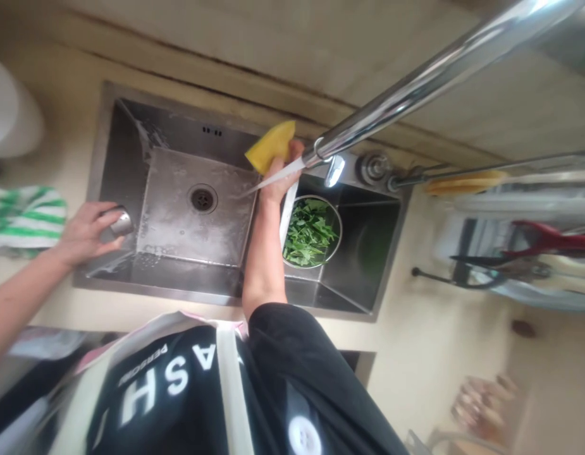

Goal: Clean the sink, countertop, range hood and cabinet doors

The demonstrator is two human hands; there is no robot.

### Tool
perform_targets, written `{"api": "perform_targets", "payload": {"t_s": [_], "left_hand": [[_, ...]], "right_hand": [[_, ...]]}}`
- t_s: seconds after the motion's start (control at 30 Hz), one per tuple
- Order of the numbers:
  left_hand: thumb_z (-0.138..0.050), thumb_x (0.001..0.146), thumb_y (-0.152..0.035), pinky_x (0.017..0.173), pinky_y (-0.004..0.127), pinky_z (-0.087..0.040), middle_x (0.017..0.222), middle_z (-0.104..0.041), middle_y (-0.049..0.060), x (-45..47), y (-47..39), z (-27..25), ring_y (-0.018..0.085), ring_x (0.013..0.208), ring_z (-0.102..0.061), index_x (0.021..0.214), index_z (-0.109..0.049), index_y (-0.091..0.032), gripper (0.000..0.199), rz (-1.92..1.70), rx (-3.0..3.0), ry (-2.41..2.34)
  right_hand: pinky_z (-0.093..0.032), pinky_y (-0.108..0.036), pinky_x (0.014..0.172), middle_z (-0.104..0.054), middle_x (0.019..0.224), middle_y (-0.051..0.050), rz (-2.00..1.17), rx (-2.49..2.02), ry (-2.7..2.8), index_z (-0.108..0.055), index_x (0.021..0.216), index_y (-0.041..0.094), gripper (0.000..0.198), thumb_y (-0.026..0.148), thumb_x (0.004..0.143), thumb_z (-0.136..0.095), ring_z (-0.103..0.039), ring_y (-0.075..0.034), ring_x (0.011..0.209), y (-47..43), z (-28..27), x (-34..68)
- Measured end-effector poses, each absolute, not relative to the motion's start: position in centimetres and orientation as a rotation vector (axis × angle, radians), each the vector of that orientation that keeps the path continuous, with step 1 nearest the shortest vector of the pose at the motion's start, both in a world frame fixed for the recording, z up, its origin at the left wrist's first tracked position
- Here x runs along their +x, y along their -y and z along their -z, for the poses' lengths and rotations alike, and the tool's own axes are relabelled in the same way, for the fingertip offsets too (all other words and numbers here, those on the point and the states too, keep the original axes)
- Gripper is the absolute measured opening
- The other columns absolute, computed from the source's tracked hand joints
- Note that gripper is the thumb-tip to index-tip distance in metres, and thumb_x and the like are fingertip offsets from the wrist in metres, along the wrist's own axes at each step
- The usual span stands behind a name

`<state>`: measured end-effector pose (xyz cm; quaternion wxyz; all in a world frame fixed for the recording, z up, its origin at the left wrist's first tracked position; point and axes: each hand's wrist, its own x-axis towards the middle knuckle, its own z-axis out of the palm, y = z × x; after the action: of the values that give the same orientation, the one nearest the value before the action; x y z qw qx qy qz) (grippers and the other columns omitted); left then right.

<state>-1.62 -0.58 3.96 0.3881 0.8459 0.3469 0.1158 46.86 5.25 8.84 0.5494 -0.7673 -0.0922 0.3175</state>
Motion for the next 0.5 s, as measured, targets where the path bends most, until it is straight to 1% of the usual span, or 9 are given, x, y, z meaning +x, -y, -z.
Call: {"api": "perform_targets", "payload": {"t_s": [0.07, 0.13, 0.2, 0.23, 0.33, 0.4, 0.43, 0.5], "left_hand": [[-0.069, 0.100, -0.043, 0.100, 0.049, -0.063, 0.130, -0.069, 0.016, -1.5, 0.6, -3.9, 0.031, 0.119, -0.067, 0.133, -0.061, -0.019, 0.041, -0.367, 2.171, -0.870], [-0.069, 0.099, -0.042, 0.098, 0.050, -0.064, 0.130, -0.069, 0.016, -1.4, 0.8, -3.8, 0.031, 0.118, -0.068, 0.133, -0.061, -0.022, 0.041, -0.439, 2.157, -0.858], [-0.070, 0.096, -0.042, 0.099, 0.051, -0.064, 0.129, -0.070, 0.014, -1.3, 0.9, -3.8, 0.032, 0.118, -0.069, 0.132, -0.061, -0.026, 0.040, -0.434, 2.088, -0.877], [-0.071, 0.095, -0.042, 0.099, 0.052, -0.064, 0.129, -0.070, 0.012, -1.3, 1.0, -3.9, 0.032, 0.119, -0.069, 0.132, -0.062, -0.028, 0.040, -0.404, 2.043, -0.897], [-0.070, 0.094, -0.043, 0.102, 0.054, -0.063, 0.128, -0.070, 0.010, -1.3, 1.1, -4.0, 0.032, 0.120, -0.068, 0.133, -0.061, -0.027, 0.043, -0.329, 1.959, -0.938], [-0.070, 0.094, -0.043, 0.102, 0.054, -0.063, 0.129, -0.070, 0.011, -1.3, 1.2, -4.0, 0.032, 0.121, -0.068, 0.135, -0.060, -0.026, 0.045, -0.333, 1.976, -0.929], [-0.070, 0.094, -0.043, 0.101, 0.054, -0.063, 0.130, -0.069, 0.011, -1.4, 1.2, -3.9, 0.032, 0.121, -0.068, 0.135, -0.060, -0.026, 0.045, -0.349, 2.002, -0.918], [-0.071, 0.095, -0.042, 0.099, 0.052, -0.064, 0.131, -0.069, 0.013, -1.5, 1.2, -3.7, 0.033, 0.120, -0.069, 0.136, -0.060, -0.026, 0.045, -0.407, 2.066, -0.891]], "right_hand": [[-0.065, -0.040, 0.102, -0.062, 0.127, -0.003, -0.690, -1.918, 0.398, -0.067, 0.111, 0.026, 0.041, 0.005, 0.087, -0.041, -0.062, -0.019, 0.141, -5.9, -10.0, 47.2], [-0.057, -0.048, 0.116, -0.056, 0.136, -0.006, -0.581, -2.048, 0.607, -0.069, 0.108, 0.024, 0.038, 0.004, 0.087, -0.045, -0.045, -0.023, 0.158, -6.6, -10.2, 47.2], [-0.044, -0.051, 0.128, -0.053, 0.142, -0.006, -0.498, -2.158, 0.763, -0.070, 0.107, 0.023, 0.033, 0.004, 0.088, -0.052, -0.034, -0.024, 0.164, -7.5, -9.2, 46.4], [-0.039, -0.052, 0.131, -0.053, 0.144, -0.007, -0.491, -2.208, 0.825, -0.071, 0.107, 0.023, 0.031, 0.005, 0.088, -0.054, -0.032, -0.025, 0.165, -8.1, -8.3, 45.6], [-0.031, -0.055, 0.135, -0.055, 0.149, -0.012, -0.587, -2.299, 1.005, -0.073, 0.110, 0.018, 0.033, 0.003, 0.087, -0.054, -0.038, -0.028, 0.162, -10.2, -4.4, 41.5], [-0.029, -0.053, 0.137, -0.057, 0.150, -0.013, -0.722, -2.300, 1.150, -0.075, 0.112, 0.016, 0.036, 0.001, 0.087, -0.054, -0.044, -0.028, 0.157, -11.5, -1.6, 37.5], [-0.031, -0.049, 0.136, -0.059, 0.149, -0.011, -0.827, -2.269, 1.225, -0.076, 0.112, 0.018, 0.037, 0.001, 0.087, -0.054, -0.047, -0.026, 0.154, -11.8, -0.4, 35.4], [-0.038, -0.040, 0.132, -0.064, 0.143, -0.007, -1.086, -2.132, 1.352, -0.076, 0.111, 0.023, 0.038, 0.003, 0.086, -0.057, -0.054, -0.023, 0.146, -11.3, 1.1, 31.7]]}}
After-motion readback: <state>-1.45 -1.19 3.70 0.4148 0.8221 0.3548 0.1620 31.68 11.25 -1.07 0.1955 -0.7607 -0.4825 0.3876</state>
